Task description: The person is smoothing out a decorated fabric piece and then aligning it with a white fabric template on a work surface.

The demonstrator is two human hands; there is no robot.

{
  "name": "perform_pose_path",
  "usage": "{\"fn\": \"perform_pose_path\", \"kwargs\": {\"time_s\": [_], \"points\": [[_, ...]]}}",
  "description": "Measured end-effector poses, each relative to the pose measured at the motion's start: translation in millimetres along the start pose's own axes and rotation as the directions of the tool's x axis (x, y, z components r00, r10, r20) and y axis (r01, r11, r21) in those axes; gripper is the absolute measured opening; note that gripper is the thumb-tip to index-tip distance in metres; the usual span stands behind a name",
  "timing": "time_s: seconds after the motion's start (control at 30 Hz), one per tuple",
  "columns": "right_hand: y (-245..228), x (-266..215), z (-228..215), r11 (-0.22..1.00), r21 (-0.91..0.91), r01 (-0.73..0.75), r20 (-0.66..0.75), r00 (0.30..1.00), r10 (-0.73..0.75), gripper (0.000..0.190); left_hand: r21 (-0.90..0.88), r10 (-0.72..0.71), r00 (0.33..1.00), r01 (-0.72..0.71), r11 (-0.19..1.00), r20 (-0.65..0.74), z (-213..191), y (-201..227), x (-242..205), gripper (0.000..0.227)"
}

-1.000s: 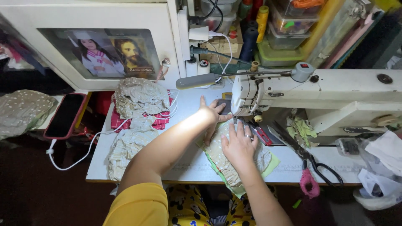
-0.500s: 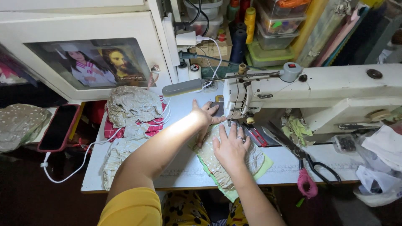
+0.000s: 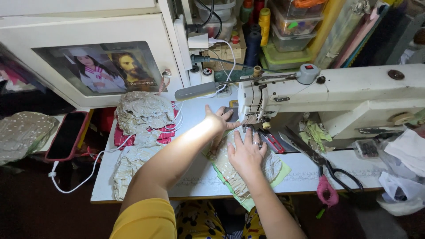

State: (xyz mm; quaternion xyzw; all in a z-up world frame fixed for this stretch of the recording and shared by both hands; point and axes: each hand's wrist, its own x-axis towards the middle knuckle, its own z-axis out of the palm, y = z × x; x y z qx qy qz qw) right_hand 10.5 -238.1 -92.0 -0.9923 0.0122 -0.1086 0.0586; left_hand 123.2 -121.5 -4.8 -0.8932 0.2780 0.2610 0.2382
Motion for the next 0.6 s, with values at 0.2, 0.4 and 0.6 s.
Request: {"fn": "perform_pose_path", "kwargs": {"time_s": [0.2,0.4,0.6], "points": [[-1,0,-5,1.0,0.009,-0.001,0.012,1.0,0.001,0.057,-0.026,-0.026,1.0,0.026,0.999,-0.006,-2,4,-9,0.126],[-2,-1,-14,0.999,0.046,-0.013,0.051,0.999,0.01,0.058,-0.003,-0.127,0.986,0.127,0.992,-0.105,18,3,13,0.133],[-1,-3,-21,0.997,0.081,-0.019,0.082,0.997,0.012,0.064,-0.198,-0.173,0.956,0.127,0.972,-0.236,32,-8,-52,0.13]]}}
